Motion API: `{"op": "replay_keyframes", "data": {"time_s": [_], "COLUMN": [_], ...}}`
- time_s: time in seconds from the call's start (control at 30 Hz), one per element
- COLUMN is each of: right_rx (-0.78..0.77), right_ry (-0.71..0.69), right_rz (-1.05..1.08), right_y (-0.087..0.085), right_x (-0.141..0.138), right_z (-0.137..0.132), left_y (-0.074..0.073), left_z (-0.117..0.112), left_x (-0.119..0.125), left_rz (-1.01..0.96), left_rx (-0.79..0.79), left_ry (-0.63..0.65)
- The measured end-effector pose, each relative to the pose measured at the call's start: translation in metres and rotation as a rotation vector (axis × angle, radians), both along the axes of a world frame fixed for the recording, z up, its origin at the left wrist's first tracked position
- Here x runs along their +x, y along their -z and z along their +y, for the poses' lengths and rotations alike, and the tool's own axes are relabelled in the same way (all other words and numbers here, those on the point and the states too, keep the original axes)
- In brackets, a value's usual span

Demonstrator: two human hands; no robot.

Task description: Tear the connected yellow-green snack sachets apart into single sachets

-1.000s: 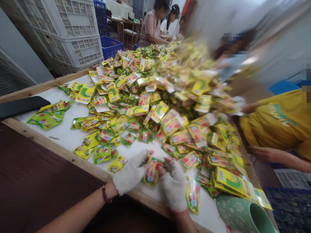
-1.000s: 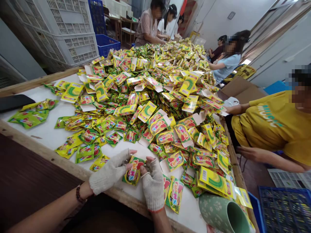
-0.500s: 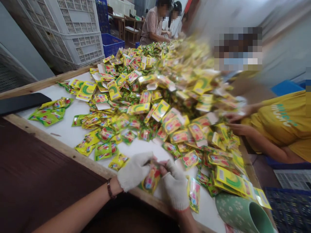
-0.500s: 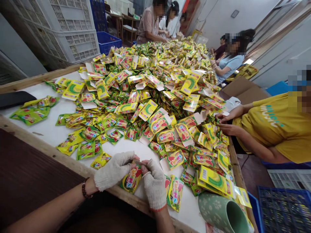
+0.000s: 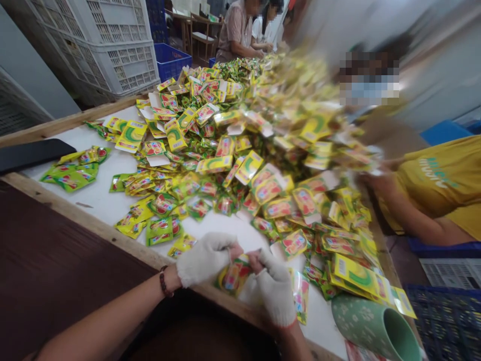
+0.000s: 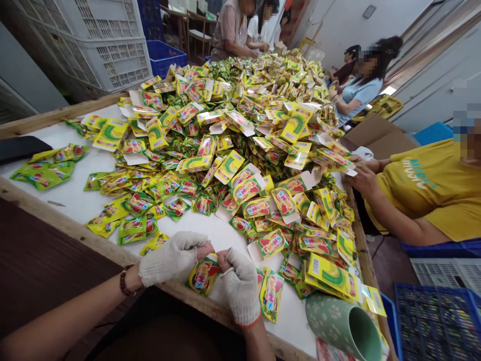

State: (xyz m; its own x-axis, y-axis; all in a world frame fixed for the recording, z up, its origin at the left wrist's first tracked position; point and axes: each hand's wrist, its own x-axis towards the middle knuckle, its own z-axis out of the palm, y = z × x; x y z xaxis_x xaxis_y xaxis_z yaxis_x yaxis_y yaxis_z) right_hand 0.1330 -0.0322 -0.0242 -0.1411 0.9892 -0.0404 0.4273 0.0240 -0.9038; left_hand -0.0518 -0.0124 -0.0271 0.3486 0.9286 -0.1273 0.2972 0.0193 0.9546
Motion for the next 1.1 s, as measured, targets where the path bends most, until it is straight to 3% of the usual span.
{"op": "replay_keyframes", "data": {"time_s": [0.17,0.33,0.43,0.5,0.6,0.7,0.87,1.1], "right_rx": [0.137,0.031,-0.023,0.054,0.201,0.267,0.205,0.124], "right_ry": [-0.114,0.026,0.126,0.154,0.102,0.001,0.027,0.071], "right_rz": [0.046,-0.028,-0.109,-0.176,-0.276,-0.363,-0.685,-0.764], "right_y": [0.012,0.015,0.006,-0.001,-0.007,-0.004,0.009,0.012], "right_x": [0.008,-0.002,0.005,0.015,0.026,0.025,0.011,0.011], "right_z": [-0.012,-0.009,0.0,0.01,0.029,0.052,0.081,0.089], "left_y": [0.006,0.009,-0.002,-0.013,-0.029,-0.039,-0.034,-0.018], "left_z": [-0.014,-0.016,-0.014,-0.011,-0.006,-0.003,-0.003,0.0], "left_x": [0.001,0.008,-0.01,-0.031,-0.057,-0.064,-0.058,-0.061], "left_rz": [-0.003,0.202,0.434,0.64,0.993,1.166,1.116,1.075], "left_rx": [0.194,0.319,0.369,0.356,0.297,0.273,0.297,0.278], "left_ry": [0.046,0.036,-0.008,0.007,0.15,0.235,0.212,0.215]}}
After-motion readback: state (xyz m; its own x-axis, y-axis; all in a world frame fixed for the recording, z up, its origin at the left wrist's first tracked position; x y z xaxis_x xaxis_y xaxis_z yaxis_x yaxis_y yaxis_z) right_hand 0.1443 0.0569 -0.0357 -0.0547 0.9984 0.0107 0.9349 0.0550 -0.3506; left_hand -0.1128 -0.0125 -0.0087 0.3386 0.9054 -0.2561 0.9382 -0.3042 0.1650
